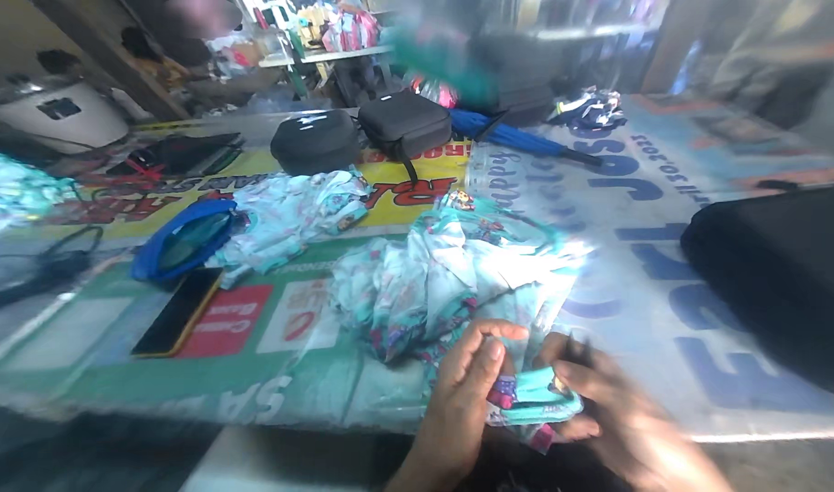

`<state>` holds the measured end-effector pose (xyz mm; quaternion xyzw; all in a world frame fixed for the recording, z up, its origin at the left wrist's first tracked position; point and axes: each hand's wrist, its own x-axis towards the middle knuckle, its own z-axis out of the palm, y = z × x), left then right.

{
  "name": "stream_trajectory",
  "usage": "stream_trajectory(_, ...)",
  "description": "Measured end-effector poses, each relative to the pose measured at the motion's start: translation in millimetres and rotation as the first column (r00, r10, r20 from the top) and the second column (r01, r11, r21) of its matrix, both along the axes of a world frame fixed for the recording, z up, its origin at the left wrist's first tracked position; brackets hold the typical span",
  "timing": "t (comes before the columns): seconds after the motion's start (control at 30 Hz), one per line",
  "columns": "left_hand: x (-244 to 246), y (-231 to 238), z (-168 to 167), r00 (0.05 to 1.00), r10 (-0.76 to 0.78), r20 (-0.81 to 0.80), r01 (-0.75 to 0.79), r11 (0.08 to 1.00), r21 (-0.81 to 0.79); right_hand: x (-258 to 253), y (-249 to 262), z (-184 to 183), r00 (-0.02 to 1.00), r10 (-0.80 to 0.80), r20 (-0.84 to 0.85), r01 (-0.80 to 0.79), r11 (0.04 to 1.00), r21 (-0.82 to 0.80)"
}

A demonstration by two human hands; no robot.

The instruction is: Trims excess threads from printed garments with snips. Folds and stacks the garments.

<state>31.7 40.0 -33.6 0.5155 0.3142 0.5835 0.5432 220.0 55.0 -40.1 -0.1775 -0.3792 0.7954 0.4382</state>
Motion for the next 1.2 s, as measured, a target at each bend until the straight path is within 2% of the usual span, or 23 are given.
stream_trajectory(0.07,-0.3,-1.9,2.5,0.999,-0.015,0.042,0.016,1.000,-0.019,1.4,0.0,0.5,0.998,0.007,0.066,-0.013,0.996,0.093)
stream_trajectory(0.17,-0.9,-4.2,5.1,0.998,-0.004,0.062,0.002,1.000,0.019,2.0,0.1,3.9,0.945,-0.083,0.317,-0.031,0.940,0.340)
stream_trajectory(0.23,2.7,-8.3,4.2,0.977,0.190,-0.099,-0.168,0.966,0.196,4.7,3.2,6.3,0.895,-0.167,0.413,-0.058,0.876,0.479)
stream_trajectory(0.3,5.8,-15.1,-2.0,0.817,0.494,-0.296,-0.289,0.796,0.531,9.9,10.7,14.6,0.886,-0.214,0.411,-0.048,0.839,0.542)
stream_trajectory(0.33,6.4,-17.7,-3.8,0.714,0.612,-0.340,-0.261,0.684,0.681,12.1,16.4,21.9,0.887,-0.247,0.391,-0.022,0.822,0.569)
stream_trajectory(0.4,7.0,-16.9,2.5,0.558,0.722,-0.409,-0.012,0.500,0.866,15.6,29.7,41.0,0.880,-0.335,0.337,0.063,0.785,0.617)
stream_trajectory(0.47,2.5,1.9,17.4,0.339,0.839,-0.425,0.270,0.346,0.899,16.8,42.5,61.2,0.866,-0.415,0.280,0.153,0.751,0.642)
stream_trajectory(0.5,-2.9,19.0,23.9,0.241,0.883,-0.402,0.327,0.316,0.891,17.0,48.1,69.6,0.856,-0.443,0.266,0.173,0.730,0.661)
stream_trajectory(0.57,-21.1,62.4,28.8,0.128,0.894,-0.429,0.326,0.371,0.870,16.4,57.5,77.3,0.807,-0.522,0.276,0.168,0.651,0.741)
stream_trajectory(0.6,-32.2,83.8,26.2,0.073,0.854,-0.514,0.319,0.469,0.824,17.2,61.4,75.5,0.752,-0.583,0.308,0.140,0.597,0.790)
stream_trajectory(0.63,-42.6,101.4,21.5,-0.015,0.763,-0.647,0.306,0.619,0.723,19.4,63.8,70.2,0.671,-0.649,0.360,0.089,0.551,0.830)
stream_trajectory(0.67,-50.6,115.2,15.4,-0.096,0.633,-0.768,0.269,0.760,0.592,23.0,64.5,62.2,0.564,-0.703,0.433,0.004,0.527,0.850)
stream_trajectory(0.7,-54.7,124.2,10.8,-0.152,0.516,-0.843,0.229,0.848,0.477,27.0,62.9,52.9,0.453,-0.724,0.520,-0.108,0.535,0.838)
stream_trajectory(0.73,-54.6,128.6,9.5,-0.163,0.449,-0.878,0.202,0.887,0.416,30.1,59.7,43.0,0.361,-0.711,0.603,-0.217,0.565,0.796)
stream_trajectory(0.8,-49.3,129.0,7.7,-0.130,0.430,-0.893,0.180,0.896,0.405,33.2,50.5,22.1,0.227,-0.661,0.715,-0.388,0.612,0.689)
stream_trajectory(0.87,-50.5,122.3,8.3,0.044,0.474,-0.879,0.123,0.871,0.476,32.6,41.0,1.2,0.166,-0.680,0.714,-0.439,0.597,0.671)
stream_trajectory(0.93,-47.1,103.0,18.9,0.196,0.569,-0.799,0.012,0.813,0.582,36.6,33.9,-9.5,0.177,-0.717,0.674,-0.374,0.584,0.720)
stream_trajectory(1.0,-32.2,68.7,23.1,0.254,0.712,-0.654,-0.013,0.679,0.734,43.0,28.6,-11.9,0.270,-0.696,0.665,-0.259,0.613,0.746)
stream_trajectory(1.03,-21.5,50.4,20.1,0.296,0.720,-0.628,0.017,0.654,0.757,46.1,26.6,-10.6,0.359,-0.651,0.669,-0.197,0.647,0.736)
stream_trajectory(1.13,10.8,13.2,2.1,0.387,0.575,-0.721,0.073,0.761,0.645,44.7,23.9,-0.7,0.708,-0.375,0.598,-0.018,0.838,0.546)
stream_trajectory(1.2,24.2,7.0,-10.3,0.450,0.508,-0.734,0.007,0.820,0.572,38.6,22.8,2.2,0.800,-0.289,0.525,0.056,0.908,0.415)
